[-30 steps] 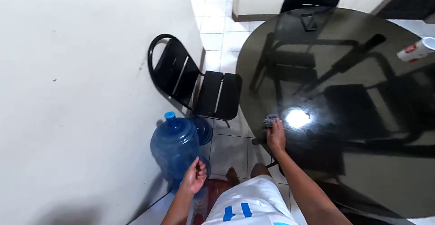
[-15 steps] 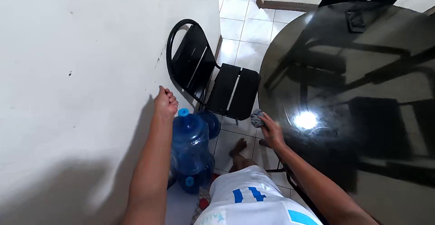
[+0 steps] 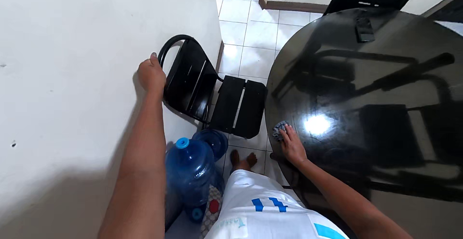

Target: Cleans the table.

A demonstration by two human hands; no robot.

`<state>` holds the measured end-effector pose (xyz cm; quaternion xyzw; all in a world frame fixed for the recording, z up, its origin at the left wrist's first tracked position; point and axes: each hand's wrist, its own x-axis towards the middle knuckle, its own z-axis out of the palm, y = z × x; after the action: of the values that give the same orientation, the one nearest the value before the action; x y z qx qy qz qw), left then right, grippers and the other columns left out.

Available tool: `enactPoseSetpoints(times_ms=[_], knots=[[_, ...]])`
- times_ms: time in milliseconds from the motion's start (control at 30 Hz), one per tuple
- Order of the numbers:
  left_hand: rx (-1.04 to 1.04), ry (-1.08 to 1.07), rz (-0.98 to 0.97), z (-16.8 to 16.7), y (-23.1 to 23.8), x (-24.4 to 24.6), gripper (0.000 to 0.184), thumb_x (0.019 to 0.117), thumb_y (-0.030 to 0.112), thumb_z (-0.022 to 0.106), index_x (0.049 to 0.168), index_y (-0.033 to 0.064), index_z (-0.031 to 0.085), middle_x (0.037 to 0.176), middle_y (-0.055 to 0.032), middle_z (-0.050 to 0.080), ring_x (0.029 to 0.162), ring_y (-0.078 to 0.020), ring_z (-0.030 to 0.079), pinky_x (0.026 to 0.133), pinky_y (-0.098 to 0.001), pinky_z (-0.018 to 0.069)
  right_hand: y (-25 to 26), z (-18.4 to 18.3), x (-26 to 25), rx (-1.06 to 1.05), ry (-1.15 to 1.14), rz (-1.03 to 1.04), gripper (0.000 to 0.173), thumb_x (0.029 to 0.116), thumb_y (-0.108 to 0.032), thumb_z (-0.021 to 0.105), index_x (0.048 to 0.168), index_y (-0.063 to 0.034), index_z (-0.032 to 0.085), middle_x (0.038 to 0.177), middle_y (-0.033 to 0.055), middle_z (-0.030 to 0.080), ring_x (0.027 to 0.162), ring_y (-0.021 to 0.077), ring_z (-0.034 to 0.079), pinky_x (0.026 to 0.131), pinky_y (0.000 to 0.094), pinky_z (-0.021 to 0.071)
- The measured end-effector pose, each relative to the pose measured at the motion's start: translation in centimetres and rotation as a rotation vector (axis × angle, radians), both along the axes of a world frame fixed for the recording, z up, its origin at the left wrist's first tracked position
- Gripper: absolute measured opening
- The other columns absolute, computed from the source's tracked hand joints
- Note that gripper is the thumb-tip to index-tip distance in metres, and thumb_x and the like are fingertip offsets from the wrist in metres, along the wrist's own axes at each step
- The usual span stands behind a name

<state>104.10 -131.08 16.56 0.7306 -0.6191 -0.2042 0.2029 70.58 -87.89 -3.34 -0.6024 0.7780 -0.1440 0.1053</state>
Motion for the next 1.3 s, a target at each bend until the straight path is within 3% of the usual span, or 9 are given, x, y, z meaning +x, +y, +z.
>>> enactPoseSetpoints(times_ms=[100, 200, 300, 367, 600, 800, 967, 1100, 1300], knots=[[-0.004, -0.387, -0.104, 0.8, -1.8, -0.5, 0.075, 0.1087, 0.057, 0.022, 0.114, -0.0042, 0.065, 0.117, -0.0325, 0.066, 0.113, -0.0520, 0.064, 0.084, -0.0743, 0.0482, -0.1, 0.0, 0.1, -0.008, -0.013, -0.006, 0.046, 0.0990, -0.012, 0.051, 0.144, -0.0086, 0.059, 0.157, 0.0228, 0.045, 0.148, 0.0400, 0.040, 0.122, 0.0492, 0.0346], [-0.003, -0.583, -0.208, 0.3, -3.2, -0.8, 0.062, 0.1119, 0.041, 0.029, 0.113, -0.0110, 0.063, 0.115, -0.0386, 0.063, 0.109, -0.0586, 0.062, 0.082, -0.0772, 0.0463, 0.1, 0.1, 0.2, -0.042, -0.032, -0.024, 0.045, 0.0976, -0.012, 0.054, 0.142, -0.0103, 0.061, 0.156, 0.0215, 0.048, 0.147, 0.0389, 0.043, 0.121, 0.0485, 0.0366], [0.081, -0.780, -0.207, -1.8, -4.3, -1.4, 0.034, 0.1038, 0.015, 0.047, 0.094, -0.0140, 0.062, 0.103, -0.0389, 0.064, 0.099, -0.0572, 0.064, 0.074, -0.0733, 0.0488, 0.4, -0.3, 0.1, -0.080, -0.054, -0.023, 0.045, 0.0975, -0.013, 0.055, 0.142, -0.0122, 0.061, 0.156, 0.0198, 0.048, 0.147, 0.0368, 0.043, 0.122, 0.0475, 0.0365], [0.116, -0.867, -0.189, -2.9, -5.1, -1.8, 0.029, 0.1012, 0.011, 0.052, 0.089, -0.0139, 0.061, 0.099, -0.0377, 0.064, 0.096, -0.0555, 0.065, 0.072, -0.0709, 0.0503, 0.3, -0.3, 0.0, -0.106, -0.069, -0.021, 0.045, 0.0978, -0.013, 0.055, 0.142, -0.0135, 0.061, 0.155, 0.0192, 0.049, 0.147, 0.0364, 0.043, 0.121, 0.0475, 0.0371], [0.127, -0.806, -0.168, -2.7, -7.0, -3.5, 0.031, 0.1034, 0.014, 0.049, 0.104, -0.0136, 0.064, 0.114, -0.0358, 0.066, 0.112, -0.0520, 0.064, 0.087, -0.0693, 0.0496, 0.5, -0.8, -0.1, -0.137, -0.086, -0.016, 0.044, 0.0977, -0.015, 0.056, 0.142, -0.0157, 0.062, 0.155, 0.0167, 0.050, 0.147, 0.0343, 0.044, 0.121, 0.0452, 0.0374], [0.067, -0.751, -0.146, -3.1, -7.5, -5.1, 0.037, 0.1062, 0.013, 0.038, 0.123, -0.0110, 0.062, 0.129, -0.0326, 0.062, 0.123, -0.0481, 0.060, 0.097, -0.0668, 0.0484, 0.5, -0.8, -0.1, -0.130, -0.084, -0.014, 0.043, 0.0989, -0.019, 0.056, 0.141, -0.0184, 0.062, 0.155, 0.0146, 0.051, 0.147, 0.0322, 0.043, 0.121, 0.0436, 0.0375], [0.090, -0.621, -0.183, -4.3, -7.1, -6.5, 0.060, 0.1125, 0.033, 0.021, 0.132, -0.0099, 0.058, 0.136, -0.0343, 0.058, 0.129, -0.0496, 0.055, 0.102, -0.0683, 0.0436, 0.5, -0.8, -0.1, -0.161, -0.070, -0.005, 0.042, 0.0989, -0.019, 0.056, 0.140, -0.0185, 0.063, 0.154, 0.0150, 0.052, 0.145, 0.0330, 0.047, 0.120, 0.0436, 0.0393], [0.013, -0.425, -0.275, -7.2, -5.9, -7.2, 0.066, 0.1128, 0.042, 0.021, 0.126, -0.0088, 0.062, 0.128, -0.0325, 0.063, 0.125, -0.0475, 0.059, 0.104, -0.0652, 0.0428, 0.5, -0.8, -0.1, -0.165, -0.067, 0.002, 0.043, 0.0969, -0.019, 0.059, 0.139, -0.0182, 0.064, 0.153, 0.0155, 0.053, 0.144, 0.0344, 0.048, 0.120, 0.0449, 0.0395], [-0.249, -0.142, -0.227, -8.1, -1.4, -8.5, 0.058, 0.1128, 0.035, 0.028, 0.106, -0.0074, 0.067, 0.099, -0.0216, 0.069, 0.095, -0.0301, 0.066, 0.091, -0.0474, 0.0493, 0.6, -1.0, 0.0, -0.156, -0.050, 0.016, 0.043, 0.0964, -0.020, 0.058, 0.139, -0.0183, 0.063, 0.153, 0.0157, 0.053, 0.144, 0.0346, 0.048, 0.119, 0.0449, 0.0397]])
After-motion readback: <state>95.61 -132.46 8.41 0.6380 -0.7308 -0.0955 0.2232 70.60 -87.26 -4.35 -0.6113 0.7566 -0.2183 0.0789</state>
